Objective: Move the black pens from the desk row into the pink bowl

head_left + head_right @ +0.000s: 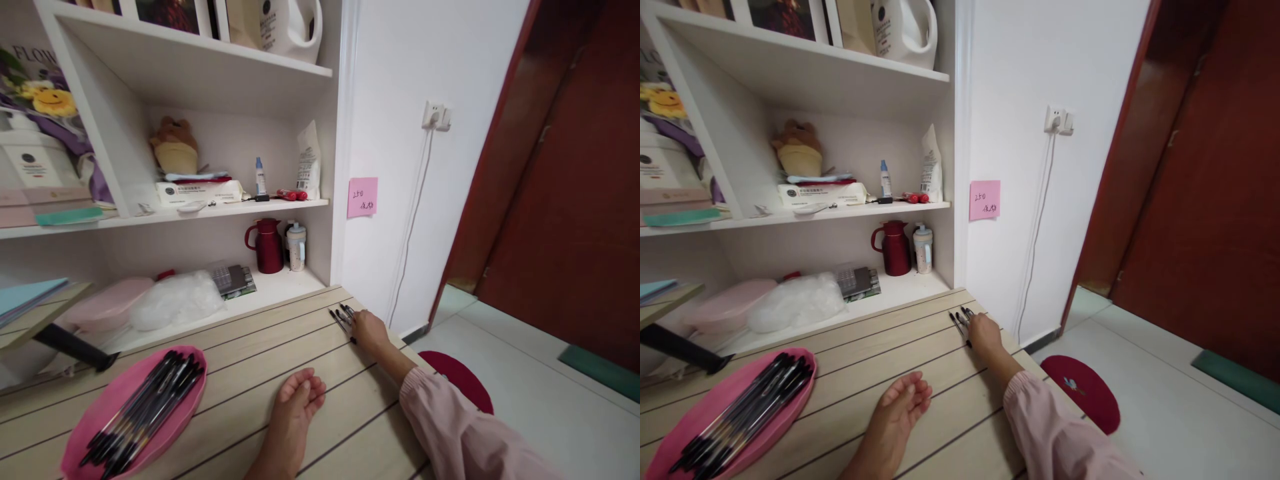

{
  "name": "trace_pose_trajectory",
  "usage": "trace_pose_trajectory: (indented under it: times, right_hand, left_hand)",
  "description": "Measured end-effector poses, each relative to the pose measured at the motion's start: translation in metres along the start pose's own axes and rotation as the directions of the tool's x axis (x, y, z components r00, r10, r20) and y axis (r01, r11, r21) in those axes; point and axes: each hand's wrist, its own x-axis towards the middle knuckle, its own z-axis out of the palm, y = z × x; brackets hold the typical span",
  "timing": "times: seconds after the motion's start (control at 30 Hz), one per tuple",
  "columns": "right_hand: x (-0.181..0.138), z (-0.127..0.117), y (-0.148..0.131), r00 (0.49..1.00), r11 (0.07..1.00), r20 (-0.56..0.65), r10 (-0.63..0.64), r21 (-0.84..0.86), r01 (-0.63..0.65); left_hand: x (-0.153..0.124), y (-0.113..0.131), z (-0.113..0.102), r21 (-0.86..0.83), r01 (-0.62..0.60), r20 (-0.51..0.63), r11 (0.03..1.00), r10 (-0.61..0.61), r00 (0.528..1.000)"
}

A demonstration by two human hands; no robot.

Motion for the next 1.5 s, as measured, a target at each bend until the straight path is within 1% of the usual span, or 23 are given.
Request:
trace_pose_trajectory:
  times: [0.17,0.33,0.57,0.63,0.73,0.8,0.93,1.13,1.4,1.5]
  right_hand:
    - [0.005,0.000,-0.006,1.000,1.000,0.007,-0.007,0.012,0.007]
    - [0.012,-0.001,-0.012,1.000,1.000,0.015,-0.004,0.028,0.004]
    - [0.018,-0.003,-0.019,1.000,0.999,-0.007,0.018,0.044,-0.018]
    - [0.021,-0.006,-0.021,0.999,0.998,-0.029,0.041,0.047,-0.040]
    - [0.023,-0.010,-0.023,0.991,0.996,-0.099,0.088,0.042,-0.085]
    - [0.024,-0.013,-0.024,0.988,0.995,-0.123,0.097,0.038,-0.093]
    - [0.025,-0.013,-0.023,0.993,0.997,-0.095,0.067,0.031,-0.064]
    - [0.026,-0.011,-0.021,0.996,0.998,-0.066,0.058,0.022,-0.057]
    - [0.028,-0.008,-0.021,0.995,0.996,-0.067,0.080,0.037,-0.078]
    - [0.028,-0.010,-0.020,0.995,0.996,-0.071,0.076,0.045,-0.072]
  left_hand:
    - [-0.001,-0.001,-0.001,-0.010,-0.011,0.014,1.000,0.011,1.000]
    - [-0.002,-0.001,-0.001,-0.009,-0.005,0.005,1.000,0.005,1.000]
    - [-0.005,0.001,0.001,-0.019,-0.003,0.019,1.000,0.004,1.000]
    - [-0.006,0.001,0.002,-0.021,-0.004,0.019,1.000,0.005,1.000]
    - [-0.007,0.002,0.003,-0.026,-0.005,0.026,1.000,0.006,1.000]
    - [-0.006,0.002,0.002,-0.026,-0.003,0.032,1.000,0.004,0.999]
    - [-0.005,0.001,0.001,-0.029,0.001,0.030,1.000,0.000,1.000]
    - [-0.006,0.002,0.002,-0.026,-0.004,0.021,1.000,0.005,1.000]
    - [-0.004,0.001,0.002,-0.032,0.007,0.018,0.999,-0.006,1.000]
    - [-0.005,0.002,0.002,-0.028,0.006,0.009,1.000,-0.006,1.000]
